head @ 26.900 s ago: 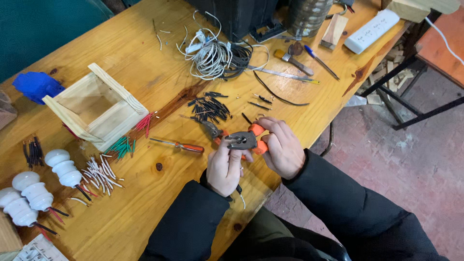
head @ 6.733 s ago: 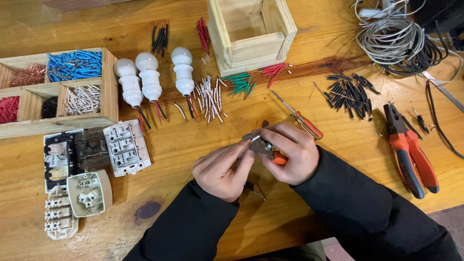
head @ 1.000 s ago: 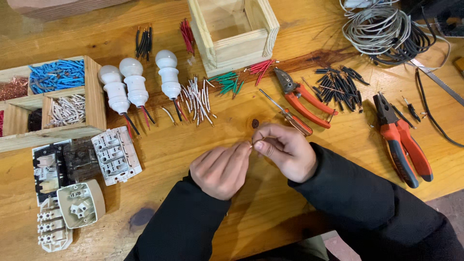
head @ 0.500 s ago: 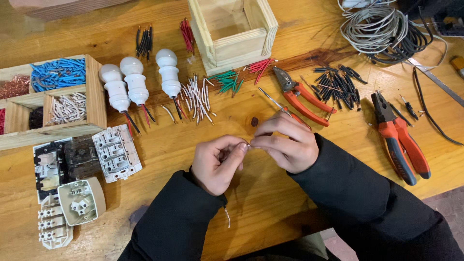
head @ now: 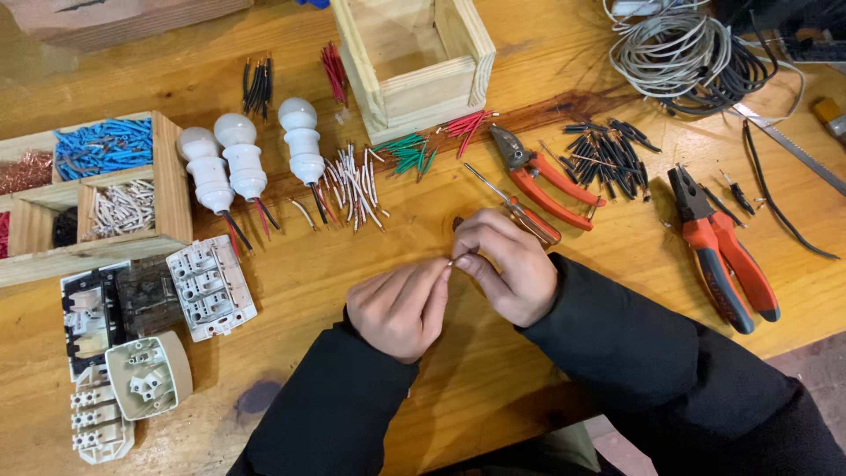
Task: The person strips the insulation from white electrical wires using pliers and twists the exposed copper strands. The person repeats this process on multiple wires, placing the stripped wires on the table.
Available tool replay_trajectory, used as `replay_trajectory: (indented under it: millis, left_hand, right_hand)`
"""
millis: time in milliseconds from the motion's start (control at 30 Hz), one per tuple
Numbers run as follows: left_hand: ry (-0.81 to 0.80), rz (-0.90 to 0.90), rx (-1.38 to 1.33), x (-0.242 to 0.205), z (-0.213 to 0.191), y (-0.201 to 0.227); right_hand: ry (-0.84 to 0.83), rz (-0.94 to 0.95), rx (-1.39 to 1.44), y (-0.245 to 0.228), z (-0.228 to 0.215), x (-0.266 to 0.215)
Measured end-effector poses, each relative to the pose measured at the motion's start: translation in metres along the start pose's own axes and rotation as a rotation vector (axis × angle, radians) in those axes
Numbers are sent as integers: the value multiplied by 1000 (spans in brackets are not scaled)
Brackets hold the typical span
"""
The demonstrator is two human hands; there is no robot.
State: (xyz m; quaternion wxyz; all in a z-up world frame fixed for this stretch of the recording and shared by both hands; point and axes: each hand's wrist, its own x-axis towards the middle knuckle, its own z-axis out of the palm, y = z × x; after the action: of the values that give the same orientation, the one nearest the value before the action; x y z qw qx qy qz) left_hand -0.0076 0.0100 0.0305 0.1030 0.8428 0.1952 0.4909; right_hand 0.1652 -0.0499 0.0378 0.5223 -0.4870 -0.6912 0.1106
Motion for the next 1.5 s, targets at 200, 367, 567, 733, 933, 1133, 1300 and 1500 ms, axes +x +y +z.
replay_trajectory:
  millis: [200, 367, 567, 733, 933, 1133, 1300, 1500]
  left_hand:
    - [-21, -242, -215, 3, -1, 2]
    - [-43, -358, -404, 1, 2, 12]
    - [-104, -356, -445, -13, 15, 16]
    - [-269, -403, -319, -33, 24, 21]
    - [-284, -473, -398, -50, 42, 24]
    - [-366, -696, -617, -56, 85, 24]
    - [-419, -641, -592, -50, 103, 44]
    - [-359, -682, -616, -52, 103, 48]
  right_hand:
    - [11, 60, 127, 4, -14, 6]
    - [94, 5, 141, -2, -20, 10]
    - [215, 36, 117, 3, -29, -9]
    - [247, 115, -16, -12, -48, -58]
    - [314, 44, -153, -36, -103, -112]
    - [471, 220, -849, 3, -159, -172]
    - [481, 452, -1228, 29, -179, -198]
    - [432, 536, -1311, 48, -173, -204]
